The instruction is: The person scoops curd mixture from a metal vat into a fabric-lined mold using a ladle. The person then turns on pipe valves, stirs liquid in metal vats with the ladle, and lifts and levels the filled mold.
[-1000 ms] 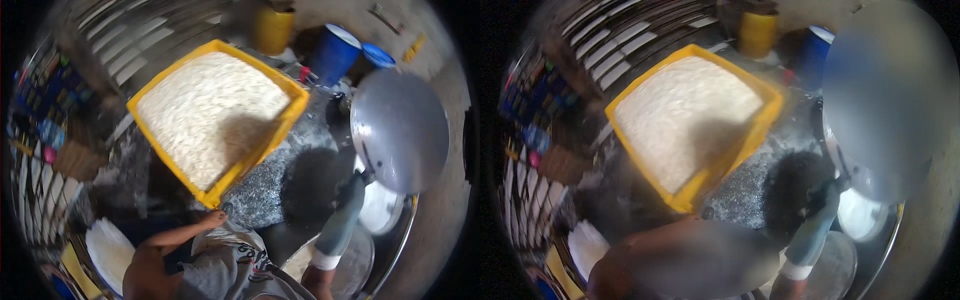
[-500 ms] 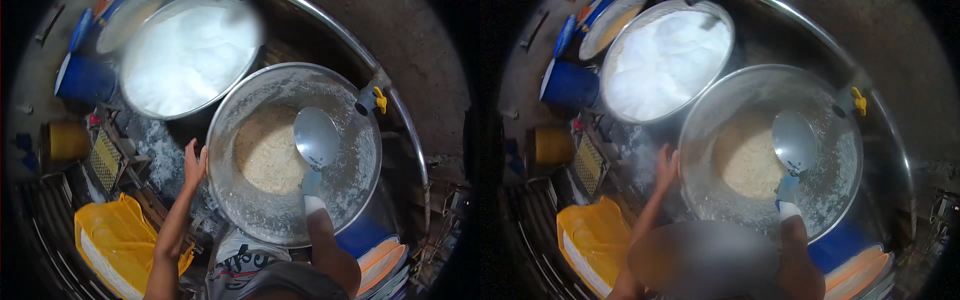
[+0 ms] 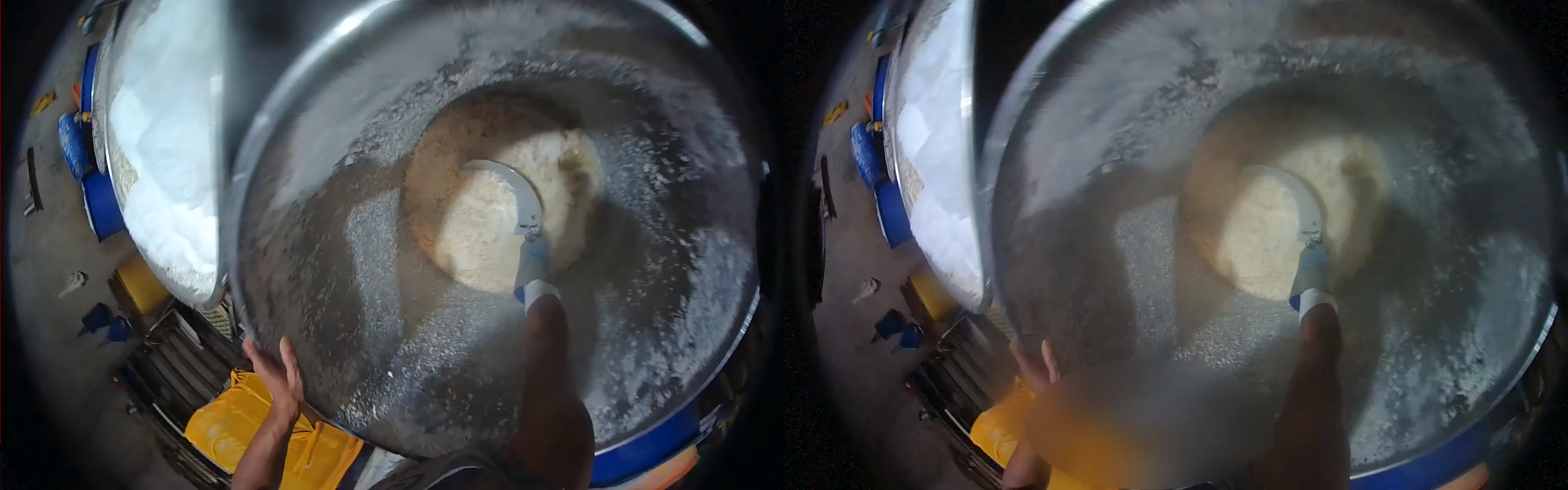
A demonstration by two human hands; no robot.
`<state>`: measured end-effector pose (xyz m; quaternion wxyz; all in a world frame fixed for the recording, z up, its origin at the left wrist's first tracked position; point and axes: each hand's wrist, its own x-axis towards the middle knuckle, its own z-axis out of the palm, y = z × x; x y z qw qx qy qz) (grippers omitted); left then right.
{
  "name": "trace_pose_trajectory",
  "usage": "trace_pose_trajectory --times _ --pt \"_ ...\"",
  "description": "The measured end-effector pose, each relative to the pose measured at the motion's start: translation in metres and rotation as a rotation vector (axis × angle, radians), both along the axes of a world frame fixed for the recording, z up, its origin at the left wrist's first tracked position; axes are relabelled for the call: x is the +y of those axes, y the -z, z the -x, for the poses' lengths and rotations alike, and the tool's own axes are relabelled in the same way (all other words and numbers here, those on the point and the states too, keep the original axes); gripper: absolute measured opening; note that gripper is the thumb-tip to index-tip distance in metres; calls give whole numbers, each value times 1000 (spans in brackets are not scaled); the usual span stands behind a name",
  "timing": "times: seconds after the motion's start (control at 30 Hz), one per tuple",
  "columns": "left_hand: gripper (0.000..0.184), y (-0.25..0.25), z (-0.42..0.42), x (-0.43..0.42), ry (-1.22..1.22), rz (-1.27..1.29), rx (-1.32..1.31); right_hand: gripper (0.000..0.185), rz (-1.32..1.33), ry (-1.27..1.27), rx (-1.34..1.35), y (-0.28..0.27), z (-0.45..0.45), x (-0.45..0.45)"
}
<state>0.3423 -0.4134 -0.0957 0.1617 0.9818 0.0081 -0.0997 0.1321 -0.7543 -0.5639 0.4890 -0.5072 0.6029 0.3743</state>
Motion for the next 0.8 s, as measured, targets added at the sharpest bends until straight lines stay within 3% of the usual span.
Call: trace_pose_trajectory --times 0.07,0.17,0.3,0.37,0.47,0.53,0.73,0.8 --pt "57 -10 2 3 -78 -120 33 9 -94 -39 14 35 -5 1" --pt "71 -18 13 21 -121 -169 -30 11 -225 -26 -29 66 -7 -3" --pt "83 -15 19 23 -141 -43 -58 10 -286 17 -230 53 -3 -4" --pt "71 -16 7 8 -77 -215 -3 15 -239 -333 -137 34 -5 6" --pt "55 1 0 -1 -105 -107 -32 22 -299 -270 -276 -42 -13 9" --pt "53 10 -7 -9 71 54 -61 18 -335 -287 -340 -101 -22 9" --pt "64 32 16 -26 44 87 -31 11 -439 -383 -402 -248 10 7" --pt "66 36 10 -34 149 324 -3 11 -493 -368 -390 -291 31 1"
